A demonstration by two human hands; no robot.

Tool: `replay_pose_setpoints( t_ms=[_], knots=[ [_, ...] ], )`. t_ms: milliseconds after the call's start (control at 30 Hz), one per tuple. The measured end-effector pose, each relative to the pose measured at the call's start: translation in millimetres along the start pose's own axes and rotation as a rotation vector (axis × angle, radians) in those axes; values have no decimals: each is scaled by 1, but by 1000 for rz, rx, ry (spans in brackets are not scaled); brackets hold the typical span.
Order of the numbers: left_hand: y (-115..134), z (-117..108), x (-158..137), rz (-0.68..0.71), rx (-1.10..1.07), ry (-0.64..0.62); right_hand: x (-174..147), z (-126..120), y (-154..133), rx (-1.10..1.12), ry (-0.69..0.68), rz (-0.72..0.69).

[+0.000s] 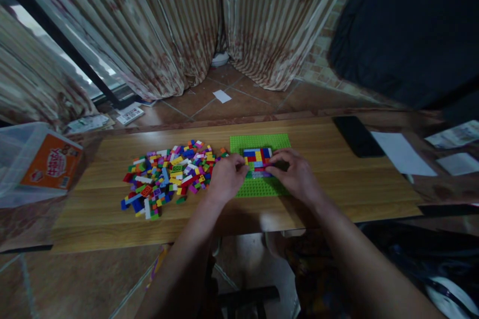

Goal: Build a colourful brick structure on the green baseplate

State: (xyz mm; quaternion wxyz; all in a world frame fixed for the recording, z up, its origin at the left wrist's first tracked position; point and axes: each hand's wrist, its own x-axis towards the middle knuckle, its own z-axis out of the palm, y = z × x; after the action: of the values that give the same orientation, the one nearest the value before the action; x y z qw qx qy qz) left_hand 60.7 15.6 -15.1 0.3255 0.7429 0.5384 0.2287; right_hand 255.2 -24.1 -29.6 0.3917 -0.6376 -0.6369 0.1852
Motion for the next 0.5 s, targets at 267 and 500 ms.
replay_pose_setpoints(
  t_ms=[267,500],
  knots=[
    [12,8,-3,-65,75,74,0,0,14,41,2,126],
    [9,14,-1,-54,114,120,2,6,11,8,12,178]
  ],
)
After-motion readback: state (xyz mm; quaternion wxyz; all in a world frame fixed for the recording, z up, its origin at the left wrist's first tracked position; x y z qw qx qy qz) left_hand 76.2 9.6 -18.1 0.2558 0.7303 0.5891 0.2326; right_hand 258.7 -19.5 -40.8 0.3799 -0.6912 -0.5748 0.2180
